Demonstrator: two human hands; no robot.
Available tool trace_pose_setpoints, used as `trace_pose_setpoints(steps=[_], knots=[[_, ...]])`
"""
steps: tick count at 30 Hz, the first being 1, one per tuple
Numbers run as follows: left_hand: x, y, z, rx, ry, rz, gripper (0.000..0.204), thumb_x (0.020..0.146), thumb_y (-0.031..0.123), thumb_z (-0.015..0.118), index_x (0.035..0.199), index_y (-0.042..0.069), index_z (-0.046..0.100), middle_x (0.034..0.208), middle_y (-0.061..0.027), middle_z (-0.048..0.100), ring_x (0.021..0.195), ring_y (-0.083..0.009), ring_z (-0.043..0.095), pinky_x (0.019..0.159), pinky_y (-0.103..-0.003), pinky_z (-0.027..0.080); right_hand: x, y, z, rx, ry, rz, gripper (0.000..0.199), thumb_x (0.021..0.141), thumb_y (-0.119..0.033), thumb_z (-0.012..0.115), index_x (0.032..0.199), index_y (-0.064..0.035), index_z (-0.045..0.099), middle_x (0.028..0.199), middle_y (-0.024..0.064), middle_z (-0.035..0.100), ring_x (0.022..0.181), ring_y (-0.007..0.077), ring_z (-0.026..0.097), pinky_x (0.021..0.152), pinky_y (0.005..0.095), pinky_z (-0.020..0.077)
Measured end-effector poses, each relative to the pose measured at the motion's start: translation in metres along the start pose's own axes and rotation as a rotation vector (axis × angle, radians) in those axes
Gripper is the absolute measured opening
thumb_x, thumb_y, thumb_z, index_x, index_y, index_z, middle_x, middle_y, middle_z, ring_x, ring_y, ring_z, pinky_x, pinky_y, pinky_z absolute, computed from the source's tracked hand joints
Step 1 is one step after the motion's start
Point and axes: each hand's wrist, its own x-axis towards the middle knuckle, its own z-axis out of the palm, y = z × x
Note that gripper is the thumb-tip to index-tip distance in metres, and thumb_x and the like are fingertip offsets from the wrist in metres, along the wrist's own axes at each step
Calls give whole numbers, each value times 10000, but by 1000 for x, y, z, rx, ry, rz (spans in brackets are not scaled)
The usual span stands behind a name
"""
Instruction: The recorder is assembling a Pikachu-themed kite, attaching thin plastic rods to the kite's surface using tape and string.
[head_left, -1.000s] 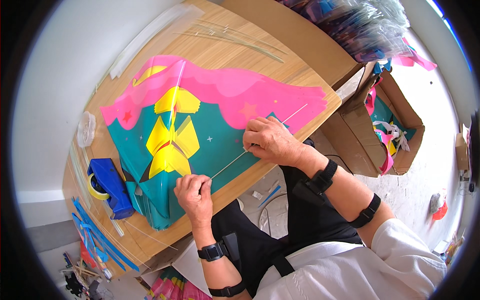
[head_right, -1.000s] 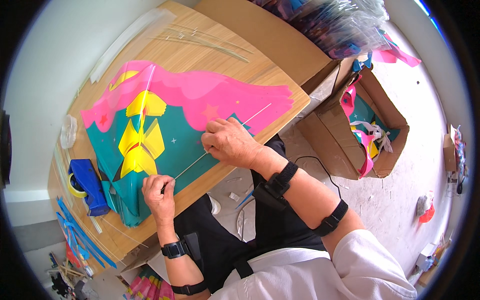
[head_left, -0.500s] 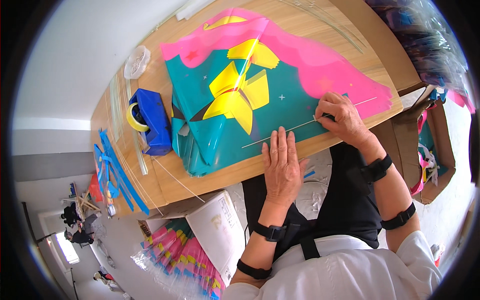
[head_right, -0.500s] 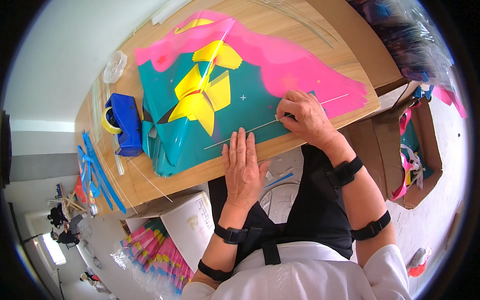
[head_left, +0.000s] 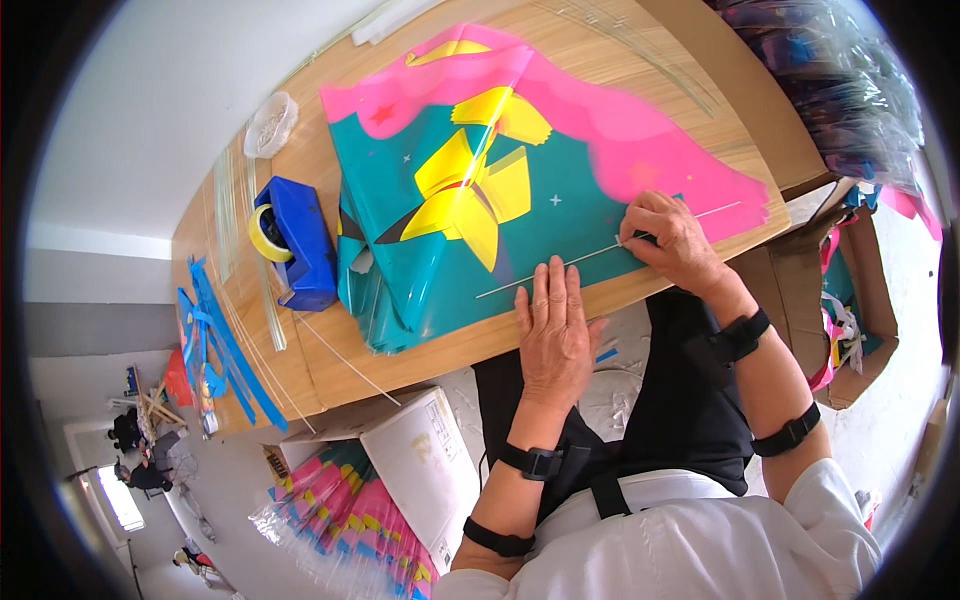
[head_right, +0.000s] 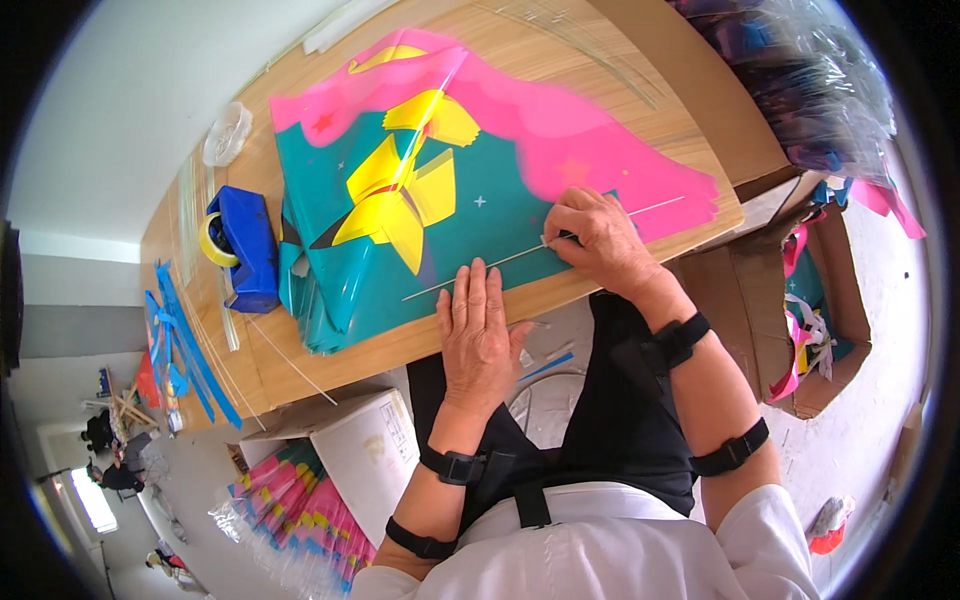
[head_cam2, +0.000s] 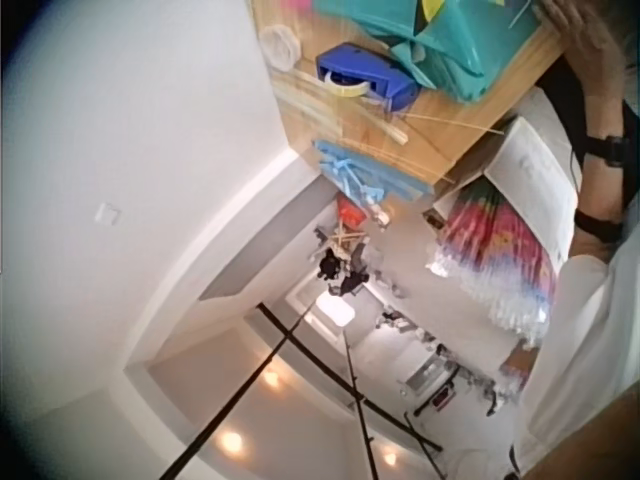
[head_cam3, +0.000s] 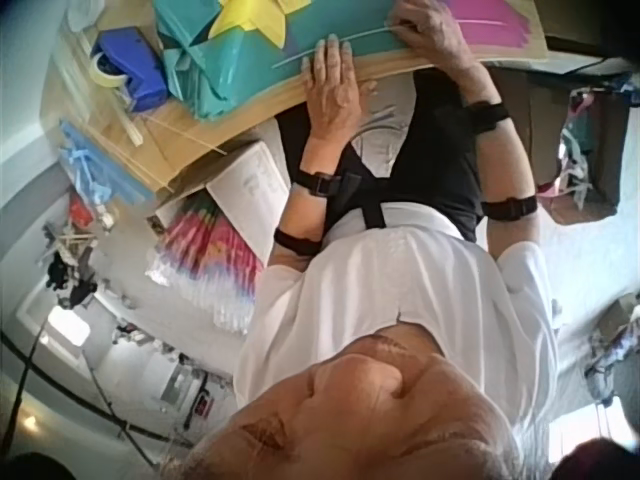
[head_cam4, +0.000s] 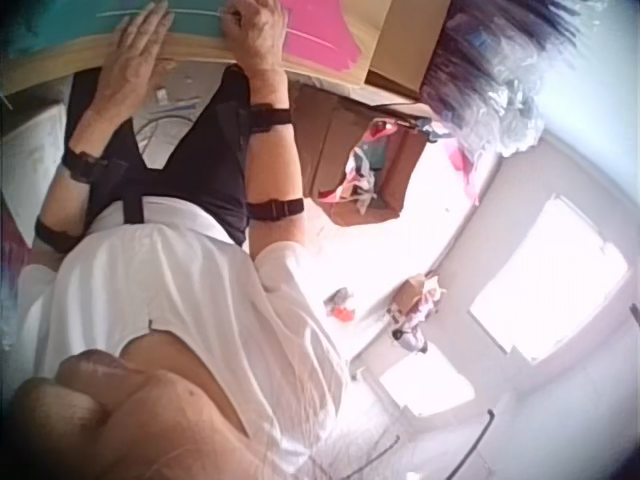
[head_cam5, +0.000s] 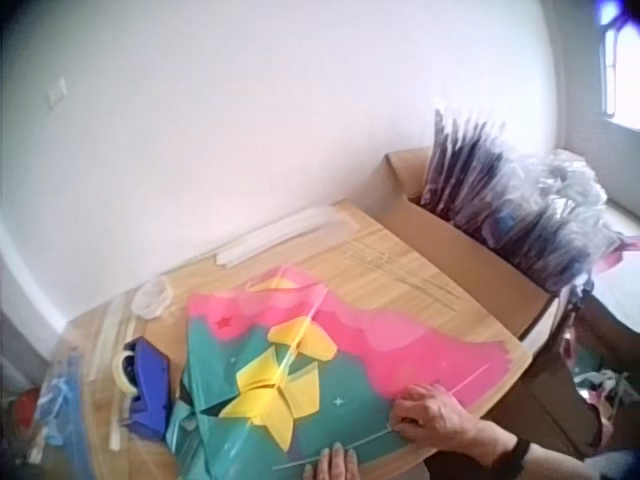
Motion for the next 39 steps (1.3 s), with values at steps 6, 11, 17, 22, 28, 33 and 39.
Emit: trace_pose_setpoints(steps=[6,11,17,22,28,33,39], knots=[[1,1,0,27,-4,17,718,827,283,681,1384,-51,375,1485,-210,302,1382,-365,277,1115,-534,216,-1,0,-3,1,-17,5,75,752,-94,651,797,-95,592,857,66,545,891,273,546,760,391,428],[1,1,0,42,-18,24,747,823,316,685,1389,-51,365,1489,-210,298,1382,-372,271,1116,-546,204,-2,2,-1,4,3,-12,62,762,-102,646,802,-105,599,862,62,551,892,271,546,766,394,420],[0,0,3,48,-9,32,760,812,309,695,1391,-51,358,1483,-212,309,1381,-379,270,1115,-554,195,-2,2,-1,-10,-12,2,43,775,-121,637,794,-110,599,852,57,551,889,264,550,756,395,415],[0,2,-1,61,-13,35,766,805,298,699,1392,-52,354,1478,-221,311,1378,-386,272,1111,-558,194,-1,-3,-1,-107,0,-19,54,797,-139,622,781,-105,584,853,57,539,903,253,552,755,389,406],[1,3,1,70,-27,45,773,813,313,691,1393,-62,343,1478,-229,303,1378,-390,266,1108,-564,193,-3,-2,1,-162,-26,19,61,823,-141,604,790,-97,578,860,59,525,889,242,550,747,385,399],[0,3,1,102,-40,48,765,836,349,662,1392,-67,340,1476,-236,299,1378,-396,263,1108,-566,192,-3,-2,0,-138,-33,19,60,829,-107,600,791,-84,560,886,67,523,887,249,553,757,382,405],[-1,1,0,89,-31,45,762,836,348,664,1397,-55,341,1479,-230,300,1382,-390,260,1107,-562,195,-1,0,0,-173,-60,-18,75,821,-151,613,807,-80,593,857,67,527,884,245,562,731,394,418]])
